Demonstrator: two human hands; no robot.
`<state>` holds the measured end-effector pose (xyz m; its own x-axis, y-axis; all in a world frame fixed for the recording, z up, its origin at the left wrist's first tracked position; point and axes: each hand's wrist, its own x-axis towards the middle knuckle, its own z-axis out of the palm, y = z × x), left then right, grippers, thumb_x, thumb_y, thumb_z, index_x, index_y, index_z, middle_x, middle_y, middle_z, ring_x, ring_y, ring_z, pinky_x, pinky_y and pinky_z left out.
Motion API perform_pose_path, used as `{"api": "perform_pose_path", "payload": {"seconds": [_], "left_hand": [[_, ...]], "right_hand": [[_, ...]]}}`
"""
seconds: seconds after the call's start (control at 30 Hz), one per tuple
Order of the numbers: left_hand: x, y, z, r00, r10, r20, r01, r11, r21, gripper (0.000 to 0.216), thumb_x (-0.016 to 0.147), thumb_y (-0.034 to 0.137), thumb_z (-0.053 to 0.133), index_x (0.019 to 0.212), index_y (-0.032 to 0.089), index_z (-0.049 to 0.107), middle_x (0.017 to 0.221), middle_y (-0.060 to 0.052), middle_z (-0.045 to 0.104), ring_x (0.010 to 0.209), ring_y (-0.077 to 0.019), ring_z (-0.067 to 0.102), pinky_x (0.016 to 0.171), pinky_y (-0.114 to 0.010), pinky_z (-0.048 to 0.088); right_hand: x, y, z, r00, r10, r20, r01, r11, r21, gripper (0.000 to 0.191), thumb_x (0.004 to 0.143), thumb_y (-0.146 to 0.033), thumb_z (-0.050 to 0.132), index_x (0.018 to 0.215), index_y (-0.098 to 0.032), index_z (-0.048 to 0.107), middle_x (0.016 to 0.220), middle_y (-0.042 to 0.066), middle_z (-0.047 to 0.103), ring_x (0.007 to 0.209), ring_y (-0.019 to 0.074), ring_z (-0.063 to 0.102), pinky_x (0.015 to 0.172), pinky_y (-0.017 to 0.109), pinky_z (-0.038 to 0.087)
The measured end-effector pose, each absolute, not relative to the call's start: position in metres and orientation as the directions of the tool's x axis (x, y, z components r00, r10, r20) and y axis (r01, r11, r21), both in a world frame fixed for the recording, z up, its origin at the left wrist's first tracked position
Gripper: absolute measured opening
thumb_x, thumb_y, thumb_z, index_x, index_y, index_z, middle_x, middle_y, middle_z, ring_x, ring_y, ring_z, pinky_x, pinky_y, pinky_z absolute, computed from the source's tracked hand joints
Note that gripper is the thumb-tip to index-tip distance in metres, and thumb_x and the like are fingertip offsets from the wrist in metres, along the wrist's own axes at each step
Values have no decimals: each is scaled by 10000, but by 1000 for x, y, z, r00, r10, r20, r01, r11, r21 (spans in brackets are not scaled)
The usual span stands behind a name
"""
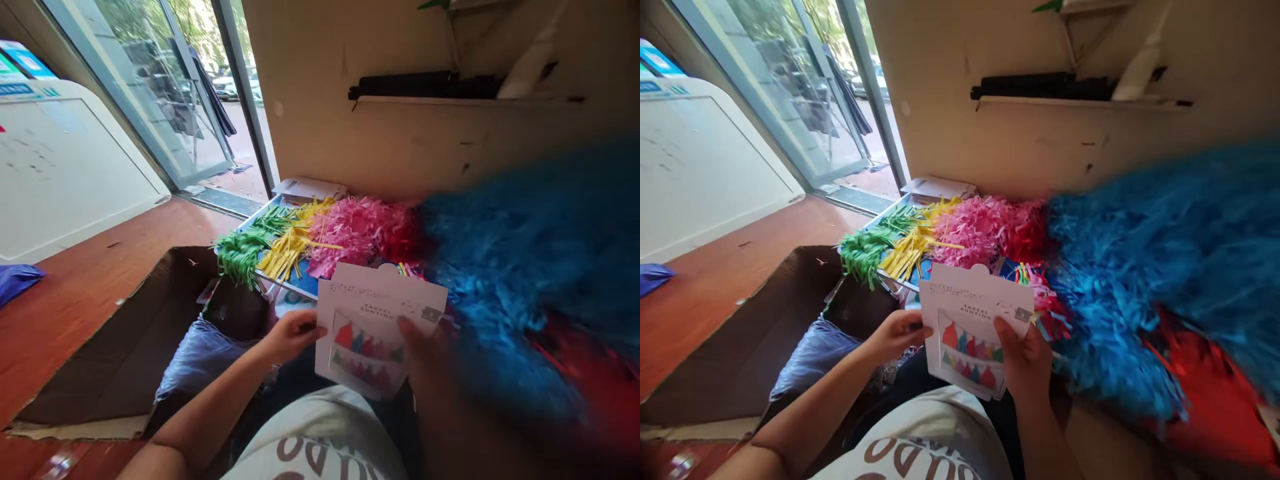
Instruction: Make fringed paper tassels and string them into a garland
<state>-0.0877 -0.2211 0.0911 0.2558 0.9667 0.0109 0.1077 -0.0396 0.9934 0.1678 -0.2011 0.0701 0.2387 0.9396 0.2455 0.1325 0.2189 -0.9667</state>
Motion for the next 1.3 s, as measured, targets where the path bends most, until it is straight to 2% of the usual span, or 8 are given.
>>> {"api": "perform_pose_path", "payload": {"seconds": [0.13, 0.37, 0.67, 0.93, 1.0, 1.1, 1.2, 1.3], "left_hand": [[-77, -198, 116, 356, 934, 9, -143, 45, 989, 497, 653, 410, 872, 1035, 138, 707, 996, -83, 737, 940, -183, 669, 892, -299, 518], [-49, -146, 157, 482, 866, -137, 7, 152, 988, 420, 500, 290, 923, 813, 117, 701, 721, 8, 693, 650, -96, 612, 610, -195, 453], [-20, -128, 145, 579, 787, -214, 7, 258, 966, 291, 581, 177, 866, 830, 143, 720, 754, 34, 707, 688, -76, 615, 689, -197, 450], [-16, -127, 144, 600, 750, -278, -37, 374, 927, 336, 566, 262, 905, 812, 146, 707, 723, 20, 713, 611, -80, 621, 633, -205, 458], [-16, -126, 144, 587, 756, -291, -17, 371, 929, 319, 564, 269, 905, 785, 142, 713, 700, 18, 710, 577, -74, 606, 609, -200, 449], [-12, -126, 145, 582, 754, -305, 29, 356, 934, 309, 560, 279, 901, 771, 138, 725, 681, 12, 707, 556, -83, 597, 589, -209, 444], [-5, -125, 147, 595, 746, -298, 55, 332, 942, 326, 553, 301, 897, 780, 137, 730, 685, 12, 700, 577, -96, 597, 601, -221, 442], [1, -124, 146, 584, 758, -291, 81, 302, 950, 314, 566, 311, 880, 779, 136, 728, 682, 27, 678, 595, -90, 572, 625, -221, 430]], "right_hand": [[180, -221, 70, 167, 977, 132, 191, 100, -977, 460, 739, -554, 752, 955, -148, 762, 969, 115, 771, 893, 305, 718, 817, 449, 579], [180, -227, 72, 205, 968, 142, 250, 88, -964, 530, 708, -624, 729, 922, -140, 770, 944, 127, 773, 877, 311, 725, 801, 436, 585], [201, -229, 49, 241, 965, 104, 388, 2, -922, 605, 734, -668, 689, 1002, -129, 747, 996, 154, 764, 934, 321, 716, 836, 424, 561], [195, -228, 37, 295, 914, 279, 434, 132, -891, 659, 812, -621, 656, 1245, -126, 611, 1051, 160, 736, 960, 298, 697, 836, 420, 550], [193, -229, 41, 311, 811, 495, 557, 266, -787, 687, 806, -551, 713, 1326, -133, 548, 1118, 183, 707, 963, 297, 685, 818, 431, 545], [191, -225, 59, 84, 516, 852, 860, 394, -324, 636, 743, -429, 825, 1291, -199, 596, 1193, 192, 675, 1018, 320, 653, 866, 466, 493], [190, -213, 84, -235, 418, 878, 897, 441, 31, 319, 814, -346, 783, 1118, -295, 705, 1087, 83, 732, 1009, 268, 652, 928, 437, 416], [190, -200, 101, -319, 415, 852, 862, 500, 79, 82, 893, -291, 703, 965, -309, 739, 917, 3, 754, 904, 186, 657, 915, 385, 365]]}}
